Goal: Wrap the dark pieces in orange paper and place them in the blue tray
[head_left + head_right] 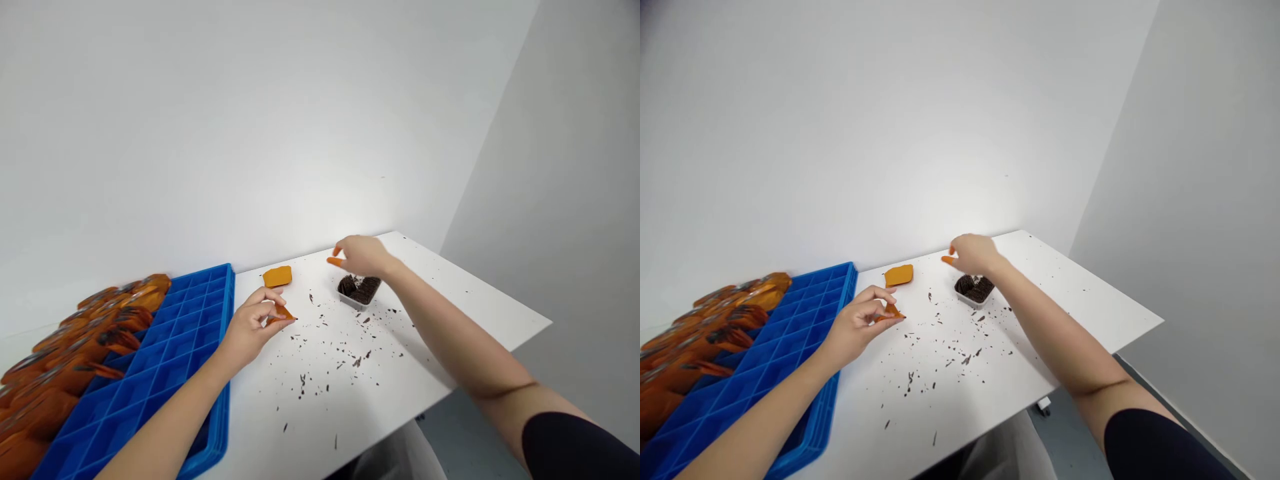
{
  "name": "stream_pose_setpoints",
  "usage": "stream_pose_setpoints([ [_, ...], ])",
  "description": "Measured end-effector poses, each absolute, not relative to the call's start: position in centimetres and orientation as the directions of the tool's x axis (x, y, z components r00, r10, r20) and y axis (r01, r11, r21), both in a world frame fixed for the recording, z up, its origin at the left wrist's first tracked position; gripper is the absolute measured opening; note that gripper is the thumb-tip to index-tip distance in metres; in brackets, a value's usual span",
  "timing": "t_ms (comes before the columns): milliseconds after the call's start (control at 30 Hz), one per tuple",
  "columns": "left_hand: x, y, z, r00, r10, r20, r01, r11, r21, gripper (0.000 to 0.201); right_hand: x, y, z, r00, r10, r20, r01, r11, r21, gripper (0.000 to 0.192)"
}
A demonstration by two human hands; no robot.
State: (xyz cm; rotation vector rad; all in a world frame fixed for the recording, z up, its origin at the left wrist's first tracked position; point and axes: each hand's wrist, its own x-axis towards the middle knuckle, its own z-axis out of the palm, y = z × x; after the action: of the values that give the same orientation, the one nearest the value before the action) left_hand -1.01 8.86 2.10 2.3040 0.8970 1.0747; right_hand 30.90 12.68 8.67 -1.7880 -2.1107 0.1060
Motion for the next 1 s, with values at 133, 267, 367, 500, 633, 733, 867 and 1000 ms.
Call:
stream_pose_setpoints([
  [133, -1.0, 8.9, 1.7, 0.559, 0.709, 0.431, 0.338, -0.669, 0.662, 0.032, 33.6, 16.4, 10.1, 0.17, 0.976, -0.137, 0.98, -0.182, -0.084, 0.048],
  [267, -1.0, 9.0, 1.2, 0.579, 0.707, 0.406, 0.326, -0.657, 0.679, 0.03, 34.0, 17.6, 9.0, 0.057, 0.943, -0.329, 0.994, -0.083, -0.065, 0.055],
  [367, -1.1, 9.1, 1.0, 0.577, 0.72, 0.385, 0.355, -0.646, 0.675, 0.025, 33.5, 17.8, 8.0, 0.029, 0.917, -0.399, 0.996, -0.06, -0.065, 0.045],
  [500, -1.1, 9.3, 0.9, 0.52, 0.767, 0.375, 0.405, -0.608, 0.683, 0.017, 33.1, 18.0, 7.6, -0.001, 0.898, -0.44, 0.999, -0.015, -0.033, 0.028],
  [633, -1.2, 9.5, 0.8, 0.396, 0.837, 0.378, 0.416, -0.53, 0.739, 0.02, 33.2, 18.0, 7.7, -0.091, 0.901, -0.425, 0.995, 0.067, -0.071, 0.017],
  [733, -1.2, 9.6, 0.9, 0.395, 0.843, 0.366, 0.452, -0.525, 0.721, 0.024, 33.3, 17.6, 8.2, -0.111, 0.901, -0.419, 0.993, 0.083, -0.083, 0.022],
  [867, -0.9, 9.3, 1.3, 0.395, 0.861, 0.321, 0.495, -0.494, 0.715, 0.023, 33.6, 16.9, 9.4, -0.101, 0.896, -0.432, 0.995, 0.081, -0.065, 0.05],
  [1000, -0.5, 8.9, 1.4, 0.379, 0.888, 0.259, 0.441, -0.42, 0.793, 0.023, 34.1, 16.4, 10.4, -0.054, 0.918, -0.392, 0.998, 0.035, -0.056, 0.046],
])
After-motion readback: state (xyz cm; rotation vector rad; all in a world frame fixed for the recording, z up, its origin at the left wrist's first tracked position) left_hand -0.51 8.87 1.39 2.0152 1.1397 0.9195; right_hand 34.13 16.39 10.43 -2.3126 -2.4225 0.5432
